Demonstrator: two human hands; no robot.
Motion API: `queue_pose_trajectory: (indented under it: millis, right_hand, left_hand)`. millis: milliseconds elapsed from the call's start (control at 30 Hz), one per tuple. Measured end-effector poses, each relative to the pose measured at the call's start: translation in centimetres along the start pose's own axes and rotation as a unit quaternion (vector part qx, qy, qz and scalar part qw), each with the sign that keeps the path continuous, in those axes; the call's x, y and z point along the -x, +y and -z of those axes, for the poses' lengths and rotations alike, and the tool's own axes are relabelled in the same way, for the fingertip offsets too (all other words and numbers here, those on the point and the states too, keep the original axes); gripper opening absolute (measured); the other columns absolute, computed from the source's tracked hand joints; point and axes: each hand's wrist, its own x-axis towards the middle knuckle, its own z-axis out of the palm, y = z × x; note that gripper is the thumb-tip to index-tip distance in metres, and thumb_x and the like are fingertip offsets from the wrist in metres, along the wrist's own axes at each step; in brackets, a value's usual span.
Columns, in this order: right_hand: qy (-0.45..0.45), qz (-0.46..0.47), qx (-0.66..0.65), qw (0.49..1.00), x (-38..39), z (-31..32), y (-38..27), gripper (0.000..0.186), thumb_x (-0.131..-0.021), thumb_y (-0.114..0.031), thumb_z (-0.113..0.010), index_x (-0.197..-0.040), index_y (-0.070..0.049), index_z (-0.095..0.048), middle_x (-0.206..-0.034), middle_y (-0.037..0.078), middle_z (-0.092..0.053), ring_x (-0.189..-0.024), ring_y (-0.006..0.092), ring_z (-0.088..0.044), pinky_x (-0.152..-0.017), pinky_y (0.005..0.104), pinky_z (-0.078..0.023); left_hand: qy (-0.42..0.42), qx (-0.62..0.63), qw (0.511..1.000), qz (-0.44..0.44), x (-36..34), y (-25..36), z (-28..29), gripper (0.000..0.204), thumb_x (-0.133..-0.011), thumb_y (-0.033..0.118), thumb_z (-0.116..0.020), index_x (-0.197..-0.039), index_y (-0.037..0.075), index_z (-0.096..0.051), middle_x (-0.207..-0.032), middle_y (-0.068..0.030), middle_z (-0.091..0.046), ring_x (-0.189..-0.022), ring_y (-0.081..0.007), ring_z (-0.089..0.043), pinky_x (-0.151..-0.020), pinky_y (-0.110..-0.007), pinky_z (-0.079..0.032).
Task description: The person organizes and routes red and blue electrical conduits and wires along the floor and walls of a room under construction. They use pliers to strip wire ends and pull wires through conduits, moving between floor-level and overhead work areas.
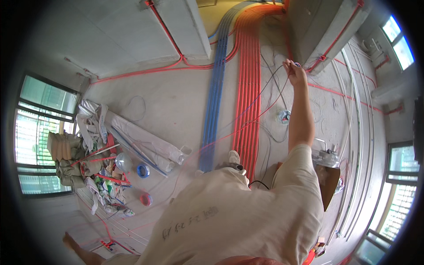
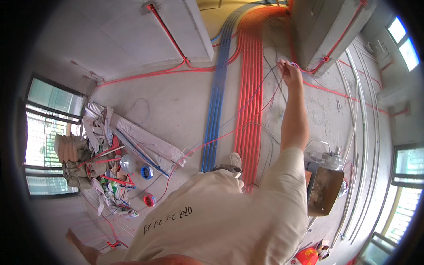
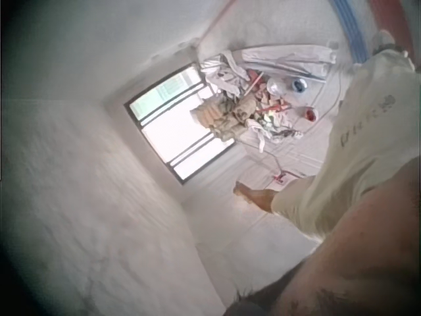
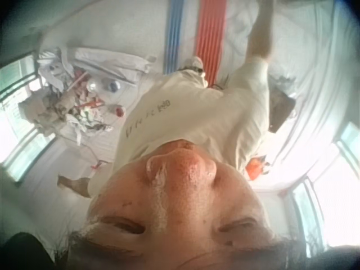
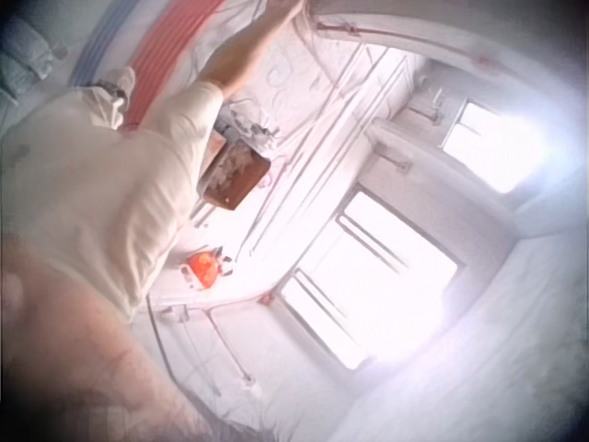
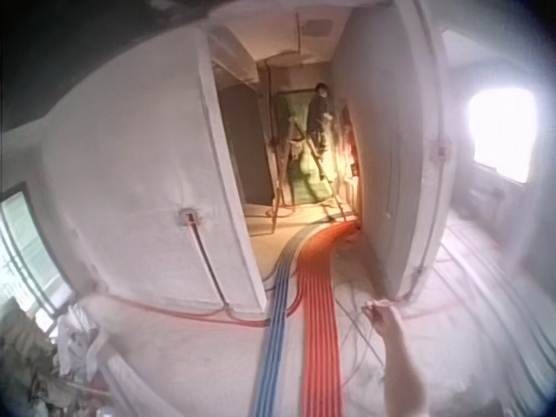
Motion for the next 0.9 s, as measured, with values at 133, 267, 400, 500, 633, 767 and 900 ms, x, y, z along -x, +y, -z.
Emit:
queue_pose_trajectory:
  millis: [133,267,400,500,633,767,900]
  right_hand:
    - [-0.121,-0.05,0.058,0.99,5.0,-12.6,7.0,0.015,-0.1,0.001,-0.044,-0.104,0.007,-0.056,-0.104,0.024,-0.069,-0.094,0.0341,-0.071,-0.088,0.0407,-0.062]
    - [-0.214,-0.115,0.106,0.964,14.8,-24.1,13.9,0.01,-0.1,-0.003,-0.051,-0.103,0.004,-0.057,-0.099,0.019,-0.069,-0.089,0.0297,-0.072,-0.08,0.0393,-0.061]
    - [-0.28,-0.309,0.042,0.908,23.6,-30.9,22.7,0.01,-0.099,-0.002,-0.054,-0.109,-0.001,-0.053,-0.103,0.017,-0.065,-0.087,0.0292,-0.072,-0.079,0.0402,-0.061]
    - [-0.33,-0.379,0.028,0.864,28.3,-35.3,27.0,0.012,-0.1,-0.004,-0.054,-0.111,0.0,-0.052,-0.105,0.017,-0.064,-0.085,0.0292,-0.072,-0.078,0.04,-0.06]
    - [-0.34,-0.359,0.136,0.858,28.6,-38.8,29.7,0.015,-0.101,-0.005,-0.052,-0.116,-0.003,-0.055,-0.112,0.018,-0.067,-0.065,0.0175,-0.063,-0.061,0.0321,-0.054]
    - [-0.331,-0.279,0.197,0.88,21.0,-38.6,33.2,0.031,-0.102,-0.021,-0.055,-0.126,-0.001,-0.057,-0.1,0.007,-0.07,-0.047,0.0039,-0.038,-0.041,0.0209,-0.028]
    - [-0.299,-0.232,0.227,0.897,13.9,-40.6,35.0,0.03,-0.102,-0.023,-0.055,-0.123,-0.003,-0.061,-0.068,-0.006,-0.05,-0.045,0.0053,-0.022,-0.042,0.0242,-0.016]
  left_hand:
    - [-0.076,-0.089,0.958,-0.261,1.2,3.1,-2.6,0.047,-0.097,0.045,-0.058,-0.09,-0.001,-0.068,-0.09,-0.0216,-0.067,-0.085,-0.0425,-0.06,-0.084,-0.054,-0.047]
    - [-0.023,-0.24,0.908,-0.343,11.9,19.6,-8.1,0.062,-0.08,0.045,-0.077,-0.123,0.003,-0.063,-0.121,-0.0199,-0.066,-0.118,-0.0388,-0.061,-0.098,-0.048,-0.05]
    - [-0.337,0.448,0.758,-0.334,33.4,47.3,4.5,0.055,-0.092,0.01,-0.067,-0.144,0.002,-0.05,-0.146,-0.0143,-0.053,-0.134,-0.0258,-0.05,-0.112,-0.037,-0.039]
    - [-0.355,0.488,0.655,-0.454,40.9,55.7,4.1,0.067,-0.092,0.02,-0.072,-0.148,0.001,-0.04,-0.146,-0.0167,-0.05,-0.135,-0.0278,-0.047,-0.112,-0.036,-0.036]
    - [-0.541,0.571,0.589,-0.185,41.8,57.8,2.8,0.029,-0.098,0.022,-0.064,-0.116,0.0,-0.064,-0.1,-0.0069,-0.064,-0.095,-0.0139,-0.06,-0.082,-0.03,-0.048]
    - [-0.476,0.623,0.62,-0.031,37.1,53.5,-1.8,0.022,-0.099,0.022,-0.062,-0.095,0.003,-0.073,-0.075,0.0049,-0.059,-0.066,-0.0035,-0.049,-0.058,-0.024,-0.04]
    - [-0.311,0.673,0.664,0.097,28.1,48.1,-4.5,0.024,-0.099,0.025,-0.061,-0.093,0.005,-0.072,-0.066,0.0089,-0.048,-0.058,-0.0018,-0.037,-0.053,-0.023,-0.029]
